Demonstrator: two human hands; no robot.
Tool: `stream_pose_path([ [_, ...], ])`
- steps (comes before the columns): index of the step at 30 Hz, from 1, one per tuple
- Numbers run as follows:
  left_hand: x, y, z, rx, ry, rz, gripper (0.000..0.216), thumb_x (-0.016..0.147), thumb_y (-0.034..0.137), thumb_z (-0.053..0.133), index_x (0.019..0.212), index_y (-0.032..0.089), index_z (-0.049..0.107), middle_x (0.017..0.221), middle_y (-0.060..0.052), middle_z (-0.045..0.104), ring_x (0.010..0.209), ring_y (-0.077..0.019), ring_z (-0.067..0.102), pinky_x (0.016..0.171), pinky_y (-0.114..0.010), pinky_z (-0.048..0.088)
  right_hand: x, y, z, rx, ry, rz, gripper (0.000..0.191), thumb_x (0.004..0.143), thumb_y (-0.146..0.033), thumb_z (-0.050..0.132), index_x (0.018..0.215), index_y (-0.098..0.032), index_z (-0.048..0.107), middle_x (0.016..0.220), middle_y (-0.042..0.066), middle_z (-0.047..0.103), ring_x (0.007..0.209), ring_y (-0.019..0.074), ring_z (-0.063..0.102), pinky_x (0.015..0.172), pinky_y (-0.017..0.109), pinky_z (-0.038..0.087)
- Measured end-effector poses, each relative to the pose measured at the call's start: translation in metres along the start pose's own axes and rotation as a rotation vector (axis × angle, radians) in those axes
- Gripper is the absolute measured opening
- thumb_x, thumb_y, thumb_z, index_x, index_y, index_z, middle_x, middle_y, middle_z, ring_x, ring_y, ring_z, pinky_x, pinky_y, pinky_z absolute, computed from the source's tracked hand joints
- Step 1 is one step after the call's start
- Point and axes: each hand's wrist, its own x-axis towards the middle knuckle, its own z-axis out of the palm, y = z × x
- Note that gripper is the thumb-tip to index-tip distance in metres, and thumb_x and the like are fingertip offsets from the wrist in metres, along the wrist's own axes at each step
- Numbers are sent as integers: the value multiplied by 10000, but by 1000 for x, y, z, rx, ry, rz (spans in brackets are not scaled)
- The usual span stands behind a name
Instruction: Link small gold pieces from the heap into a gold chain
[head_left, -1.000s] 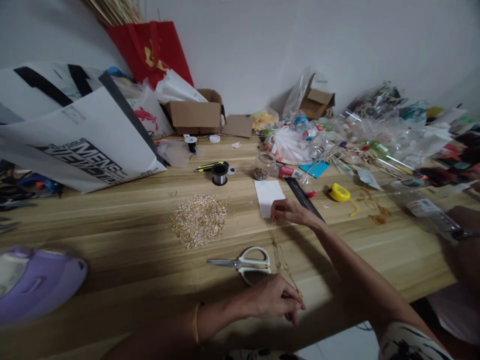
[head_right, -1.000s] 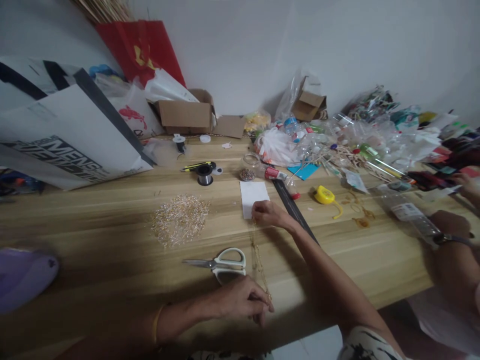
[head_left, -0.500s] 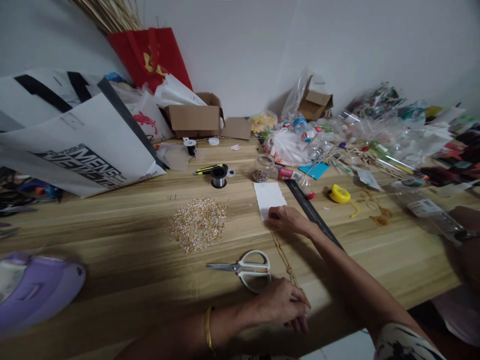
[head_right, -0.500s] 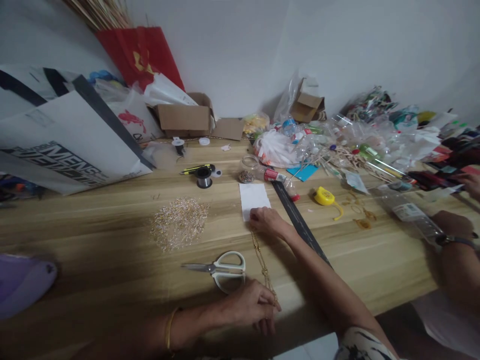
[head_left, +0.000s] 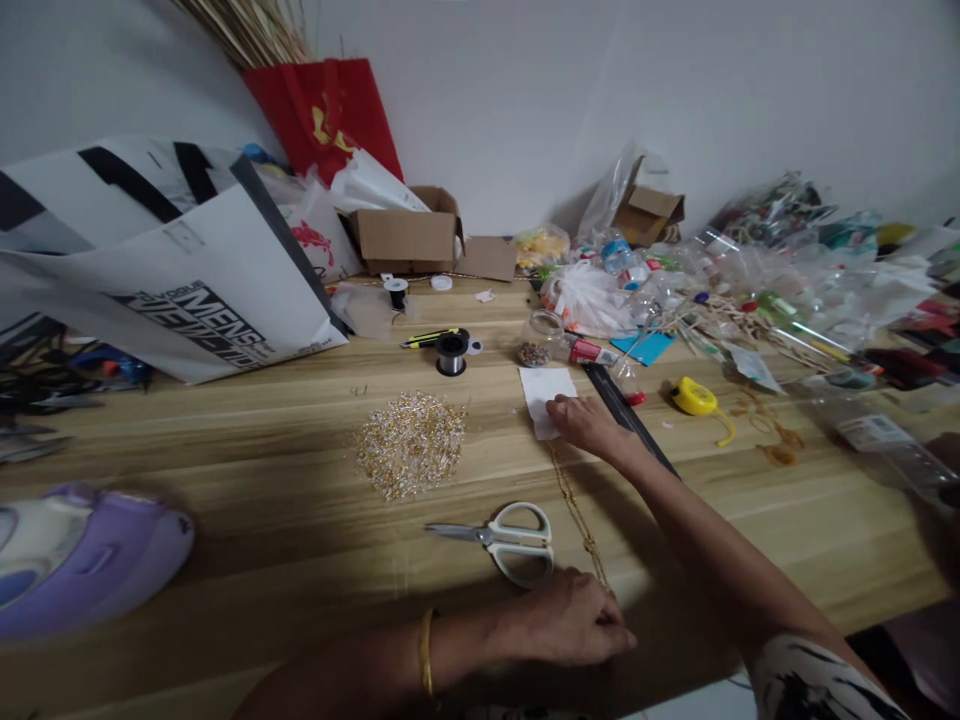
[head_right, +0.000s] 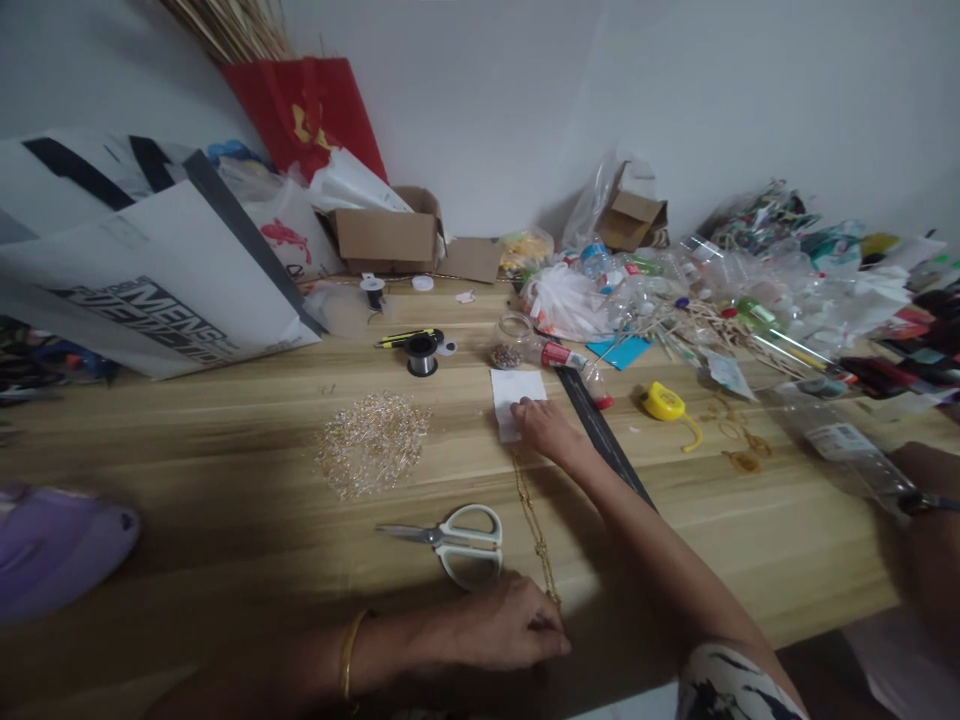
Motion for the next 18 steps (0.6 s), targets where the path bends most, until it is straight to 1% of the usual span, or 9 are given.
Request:
stream_pose_path([
  [3, -6, 2, -6, 17, -44, 33, 214, 790, 255, 552, 884, 156, 716, 814, -43, 719, 724, -153, 632, 626, -204, 431, 4, -2, 1, 17, 33, -8, 219, 881, -105, 396, 985, -105, 589, 982, 188, 632, 872, 251, 622, 682, 303, 392],
  [5, -10, 6, -14, 12, -61, 48, 237, 787, 251, 556, 930, 145, 713, 875, -60, 723, 767, -159, 641, 646, -202, 437, 7, 2, 2, 34, 51, -10, 217, 898, -160, 397, 957, -124, 602, 954, 163, 650, 849, 238, 622, 671, 293, 384],
  [7, -15, 9, -25, -3, -46, 49, 265, 781, 244, 552, 959, 127, 709, 900, -75, 725, 786, -164, 646, 650, -199, 441, 10, 10, 3, 108, 86, 1, 207, 894, -232, 420, 934, -155, 609, 919, 120, 665, 805, 207, 619, 652, 272, 378],
  [9, -19, 12, -38, -16, -11, 61, 275, 757, 200, 539, 963, 146, 712, 904, -62, 726, 772, -152, 645, 643, -192, 438, 13, 23, 6, 421, 221, 45, 171, 840, -268, 478, 875, -162, 607, 886, 84, 664, 758, 183, 597, 642, 260, 379],
  [11, -24, 12, -51, -51, 28, 50, 293, 768, 186, 496, 964, 161, 713, 809, -43, 729, 715, -134, 638, 628, -185, 434, 17, 37, 8, 782, 390, 79, 186, 784, -324, 508, 815, -158, 586, 812, 64, 644, 722, 181, 567, 641, 271, 399],
  [13, -28, 10, -64, -91, 79, 34, 303, 773, 185, 491, 988, 155, 702, 745, -34, 720, 665, -120, 627, 618, -179, 434, 19, 49, 9, 1180, 528, 109, 212, 738, -371, 529, 809, -173, 557, 744, 29, 615, 686, 173, 549, 638, 275, 417],
  [14, -30, 8, -70, -114, 128, 35, 303, 777, 189, 492, 999, 155, 696, 753, -33, 719, 672, -119, 626, 631, -182, 439, 20, 52, 8, 1352, 562, 113, 218, 725, -374, 529, 828, -183, 549, 739, 19, 609, 675, 168, 547, 635, 274, 424],
  [16, -33, 1, -80, -176, 213, 6, 305, 786, 198, 494, 1022, 145, 680, 808, -49, 719, 696, -129, 625, 644, -201, 450, 19, 53, 5, 1529, 578, 103, 224, 725, -379, 502, 850, -198, 543, 745, 16, 610, 666, 167, 551, 626, 275, 430],
  [18, -35, -9, -89, -269, 319, 18, 328, 804, 260, 516, 1074, 127, 647, 859, -75, 707, 746, -147, 628, 674, -226, 464, 15, 46, -1, 1548, 560, 81, 231, 725, -379, 492, 861, -203, 553, 766, 23, 621, 682, 177, 563, 629, 281, 437],
])
